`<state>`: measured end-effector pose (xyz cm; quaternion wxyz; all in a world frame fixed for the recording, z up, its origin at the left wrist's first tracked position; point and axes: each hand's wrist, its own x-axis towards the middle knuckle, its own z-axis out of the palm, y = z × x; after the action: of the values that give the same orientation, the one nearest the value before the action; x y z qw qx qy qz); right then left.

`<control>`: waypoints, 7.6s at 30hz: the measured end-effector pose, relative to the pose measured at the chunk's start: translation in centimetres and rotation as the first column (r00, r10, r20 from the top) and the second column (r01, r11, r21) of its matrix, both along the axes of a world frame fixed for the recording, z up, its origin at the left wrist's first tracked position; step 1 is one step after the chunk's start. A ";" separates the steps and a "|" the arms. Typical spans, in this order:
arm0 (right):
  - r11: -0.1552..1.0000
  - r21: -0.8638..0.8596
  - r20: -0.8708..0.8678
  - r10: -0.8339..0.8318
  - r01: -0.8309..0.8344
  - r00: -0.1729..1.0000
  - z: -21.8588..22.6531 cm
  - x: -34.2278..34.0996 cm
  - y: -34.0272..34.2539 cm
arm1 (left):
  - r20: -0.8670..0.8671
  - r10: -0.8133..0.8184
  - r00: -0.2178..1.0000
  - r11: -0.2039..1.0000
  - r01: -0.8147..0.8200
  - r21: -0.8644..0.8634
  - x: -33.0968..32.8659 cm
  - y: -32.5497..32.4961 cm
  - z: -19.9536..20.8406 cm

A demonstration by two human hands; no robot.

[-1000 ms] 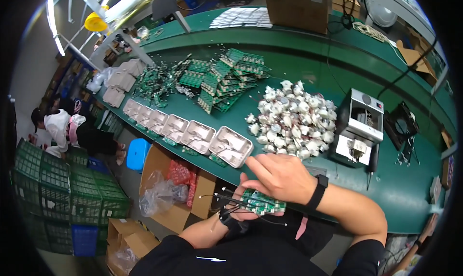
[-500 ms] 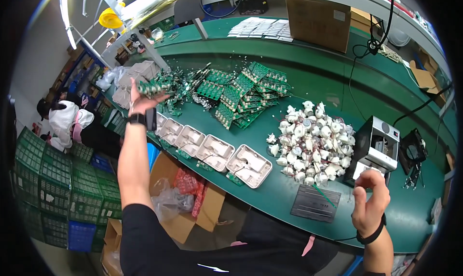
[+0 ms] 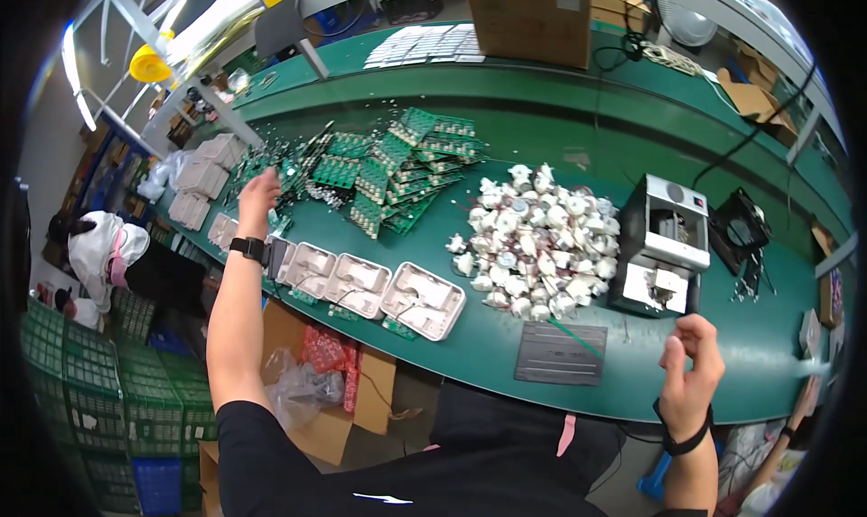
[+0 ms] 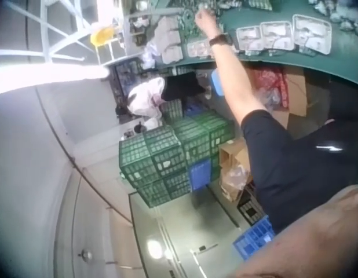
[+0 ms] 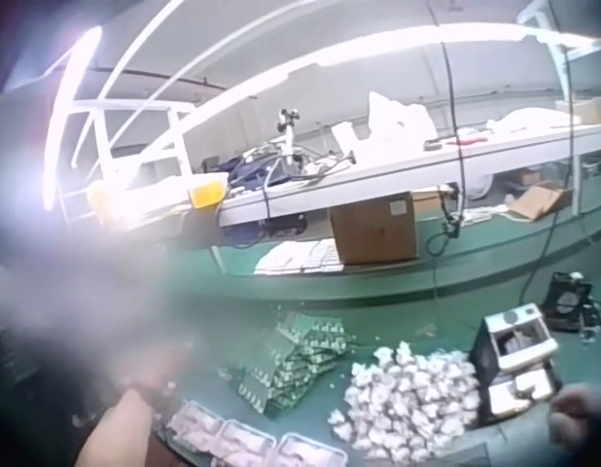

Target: The person uses a power screwdriver to drive screws into motors inside plastic housings, then picks up a stack of circuit boards and separates them into individual boards using a jig.

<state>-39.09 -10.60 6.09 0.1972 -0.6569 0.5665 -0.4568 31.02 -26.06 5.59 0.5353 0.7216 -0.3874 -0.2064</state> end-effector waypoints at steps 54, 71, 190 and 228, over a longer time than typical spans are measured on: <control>0.626 0.363 0.900 -0.045 -0.690 0.433 -1.8 5.0 1.7 | 0.930 -0.329 0.166 0.285 0.956 -0.070 -36.2 18.9 0.3; 0.865 0.205 0.662 0.222 -0.459 0.715 -3.4 3.9 -2.4 | -0.551 -0.712 0.435 0.646 0.712 -0.274 -43.3 19.9 -8.5; 0.620 -0.097 -0.685 0.525 -0.778 0.504 -2.3 6.5 -8.4 | 0.605 -0.488 0.629 0.772 0.635 -0.037 -43.2 20.6 -14.2; 0.570 0.084 -0.902 0.391 -0.818 0.180 -1.4 8.5 -10.5 | 0.637 -0.410 0.653 0.794 0.599 -0.104 -43.1 20.2 -15.6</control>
<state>-30.56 -21.10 4.68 -0.0882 -0.9838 0.1461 -0.0555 -12.12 -5.82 -9.98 0.4139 0.5182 -0.7465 -0.0542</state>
